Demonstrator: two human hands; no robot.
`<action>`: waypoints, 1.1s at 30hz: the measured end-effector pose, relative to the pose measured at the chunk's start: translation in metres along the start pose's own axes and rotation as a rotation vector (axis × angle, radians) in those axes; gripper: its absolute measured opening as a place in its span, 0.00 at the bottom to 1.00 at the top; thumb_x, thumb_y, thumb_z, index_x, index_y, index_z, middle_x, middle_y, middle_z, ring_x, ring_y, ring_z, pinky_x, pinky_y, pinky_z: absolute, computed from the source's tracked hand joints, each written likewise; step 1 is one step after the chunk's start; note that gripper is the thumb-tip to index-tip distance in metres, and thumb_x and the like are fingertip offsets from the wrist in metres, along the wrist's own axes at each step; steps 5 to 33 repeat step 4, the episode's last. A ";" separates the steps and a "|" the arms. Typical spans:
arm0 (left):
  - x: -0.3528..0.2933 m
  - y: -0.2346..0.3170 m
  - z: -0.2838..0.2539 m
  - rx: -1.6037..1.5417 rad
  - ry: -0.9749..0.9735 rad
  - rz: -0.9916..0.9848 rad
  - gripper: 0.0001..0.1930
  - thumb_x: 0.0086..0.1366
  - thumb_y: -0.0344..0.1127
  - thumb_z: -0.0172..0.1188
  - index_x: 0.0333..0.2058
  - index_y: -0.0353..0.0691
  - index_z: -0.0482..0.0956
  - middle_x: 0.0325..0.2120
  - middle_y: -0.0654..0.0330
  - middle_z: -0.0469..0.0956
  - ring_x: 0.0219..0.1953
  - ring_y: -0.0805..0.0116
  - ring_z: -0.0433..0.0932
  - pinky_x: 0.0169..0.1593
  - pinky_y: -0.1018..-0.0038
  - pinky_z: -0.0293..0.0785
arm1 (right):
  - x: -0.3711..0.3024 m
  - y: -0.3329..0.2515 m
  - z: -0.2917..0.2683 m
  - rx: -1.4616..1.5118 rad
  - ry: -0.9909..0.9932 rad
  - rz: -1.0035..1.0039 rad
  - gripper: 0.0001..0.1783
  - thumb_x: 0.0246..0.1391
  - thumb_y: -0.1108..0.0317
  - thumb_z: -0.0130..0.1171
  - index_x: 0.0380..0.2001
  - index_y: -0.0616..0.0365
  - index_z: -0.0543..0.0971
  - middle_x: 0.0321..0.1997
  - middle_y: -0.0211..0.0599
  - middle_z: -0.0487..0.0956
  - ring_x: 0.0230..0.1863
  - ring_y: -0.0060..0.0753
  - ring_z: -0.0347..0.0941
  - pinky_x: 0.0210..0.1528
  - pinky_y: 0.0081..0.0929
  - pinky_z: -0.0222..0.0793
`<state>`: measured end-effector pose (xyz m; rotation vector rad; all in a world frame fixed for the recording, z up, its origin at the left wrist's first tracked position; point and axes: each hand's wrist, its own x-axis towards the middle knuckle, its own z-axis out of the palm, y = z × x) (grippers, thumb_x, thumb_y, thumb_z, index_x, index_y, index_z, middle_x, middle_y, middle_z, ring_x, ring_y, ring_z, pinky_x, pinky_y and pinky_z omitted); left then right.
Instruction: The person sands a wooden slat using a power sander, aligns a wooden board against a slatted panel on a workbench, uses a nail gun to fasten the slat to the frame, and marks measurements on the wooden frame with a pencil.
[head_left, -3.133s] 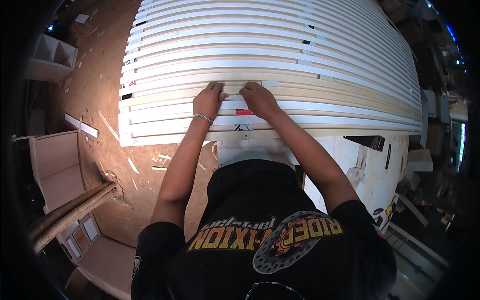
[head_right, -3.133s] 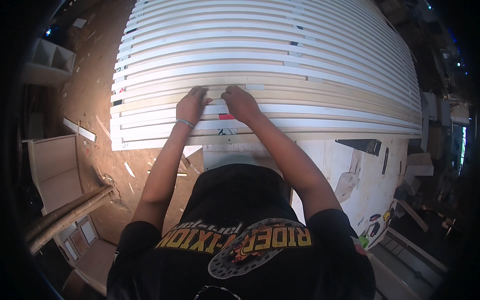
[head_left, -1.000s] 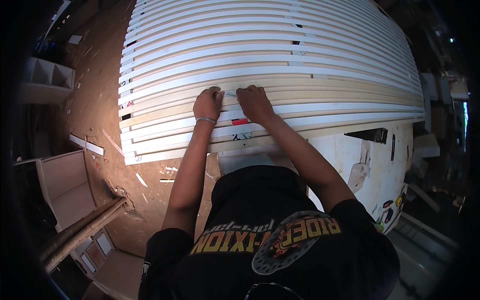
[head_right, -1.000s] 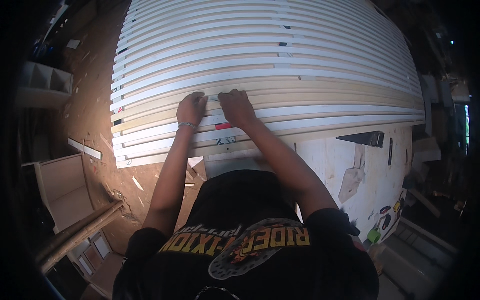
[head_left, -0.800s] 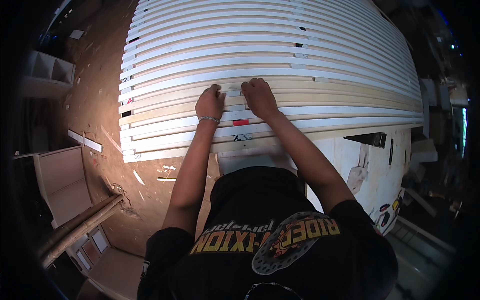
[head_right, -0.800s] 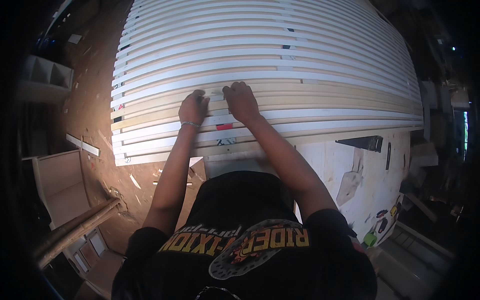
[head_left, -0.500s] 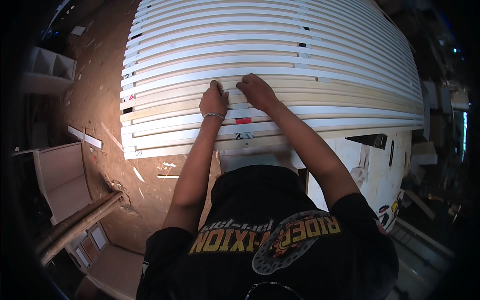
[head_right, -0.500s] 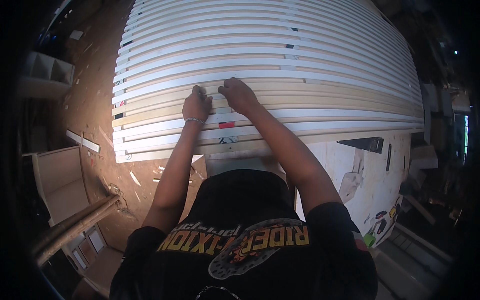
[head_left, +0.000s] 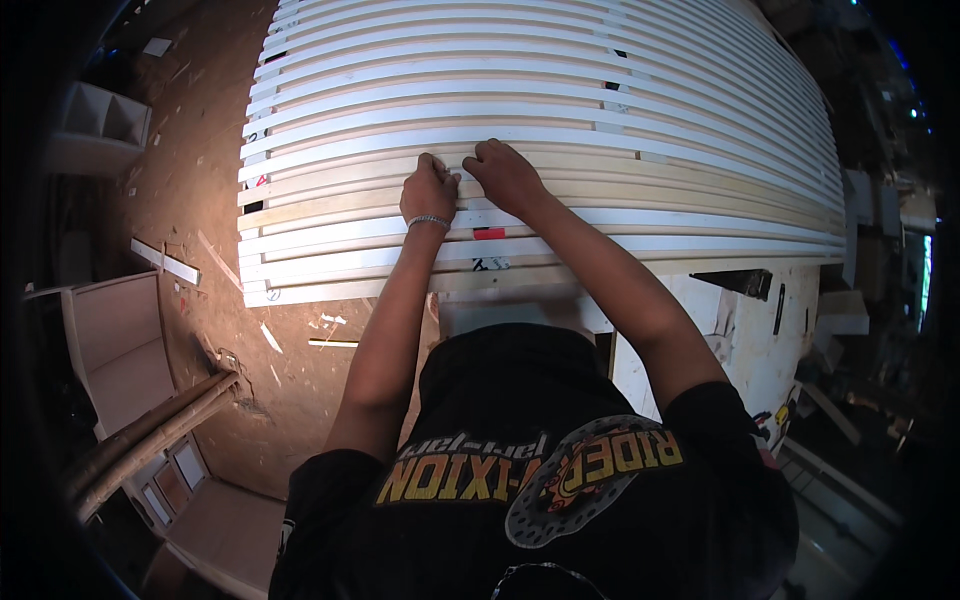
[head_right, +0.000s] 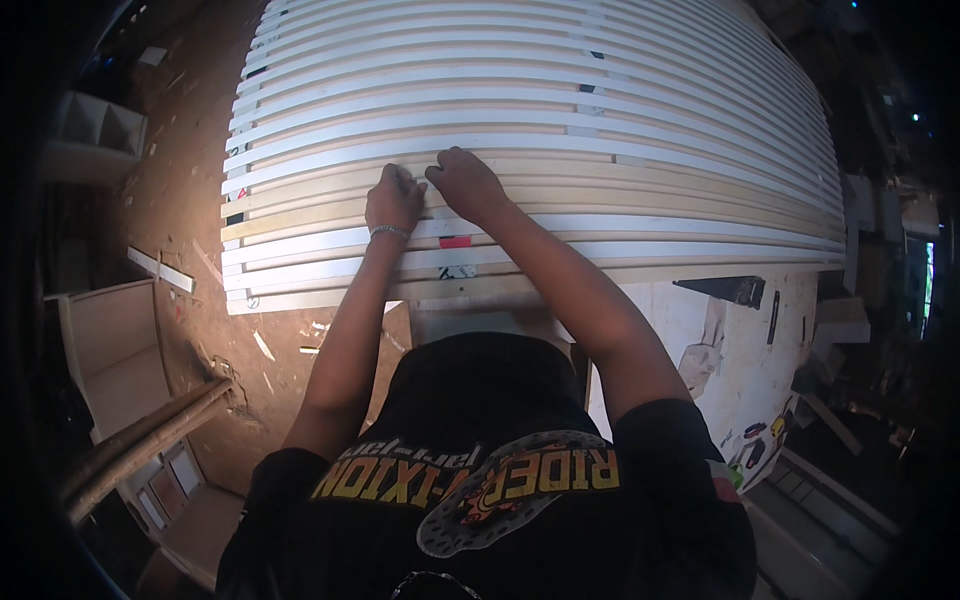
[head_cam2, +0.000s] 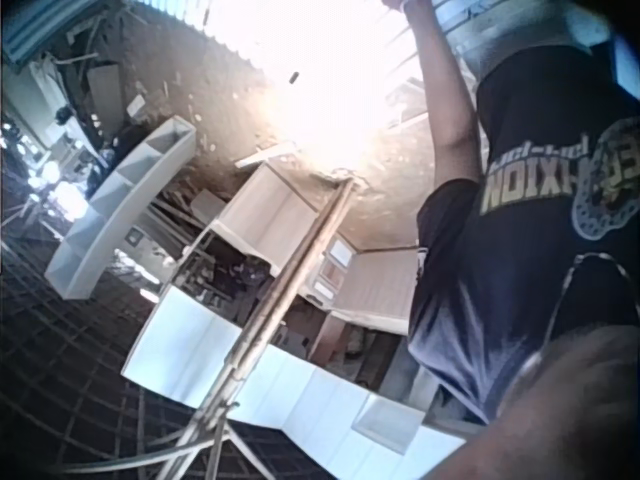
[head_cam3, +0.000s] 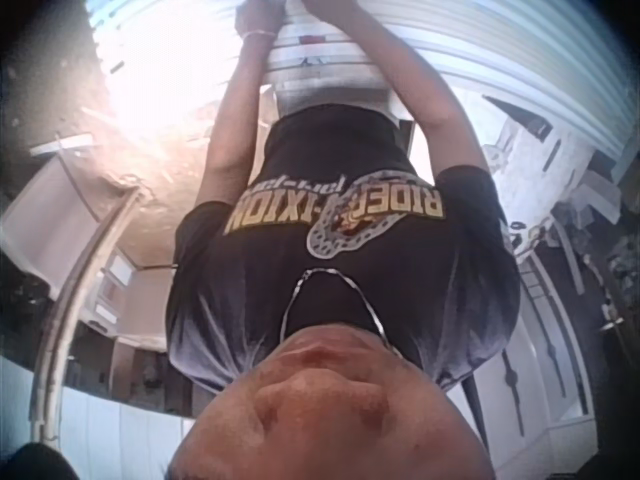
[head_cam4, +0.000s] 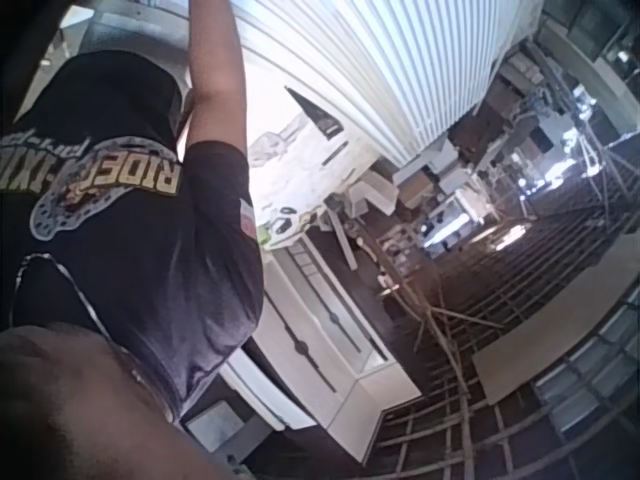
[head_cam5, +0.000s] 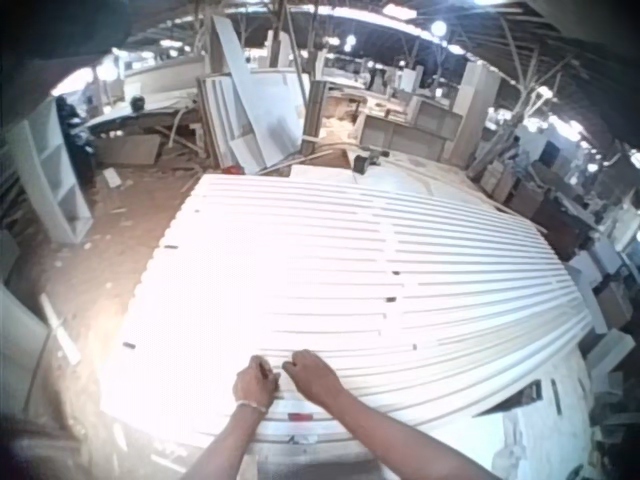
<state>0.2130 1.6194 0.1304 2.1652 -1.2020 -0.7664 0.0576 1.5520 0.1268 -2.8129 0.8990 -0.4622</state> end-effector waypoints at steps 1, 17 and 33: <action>0.000 -0.001 0.000 -0.009 0.001 0.007 0.14 0.60 0.38 0.71 0.39 0.44 0.75 0.31 0.57 0.86 0.38 0.51 0.85 0.43 0.56 0.79 | 0.000 0.000 0.001 -0.008 0.005 -0.019 0.03 0.54 0.71 0.59 0.33 0.54 0.79 0.38 0.40 0.76 0.46 0.43 0.74 0.51 0.39 0.74; 0.002 -0.004 0.001 -0.029 0.005 0.020 0.14 0.60 0.38 0.71 0.39 0.44 0.75 0.32 0.56 0.86 0.38 0.51 0.85 0.43 0.56 0.79 | 0.001 -0.002 0.008 -0.029 -0.005 -0.019 0.03 0.53 0.71 0.59 0.33 0.52 0.79 0.38 0.40 0.76 0.47 0.44 0.74 0.53 0.38 0.73; 0.002 -0.004 0.001 -0.029 0.005 0.020 0.14 0.60 0.38 0.71 0.39 0.44 0.75 0.32 0.56 0.86 0.38 0.51 0.85 0.43 0.56 0.79 | 0.001 -0.002 0.008 -0.029 -0.005 -0.019 0.03 0.53 0.71 0.59 0.33 0.52 0.79 0.38 0.40 0.76 0.47 0.44 0.74 0.53 0.38 0.73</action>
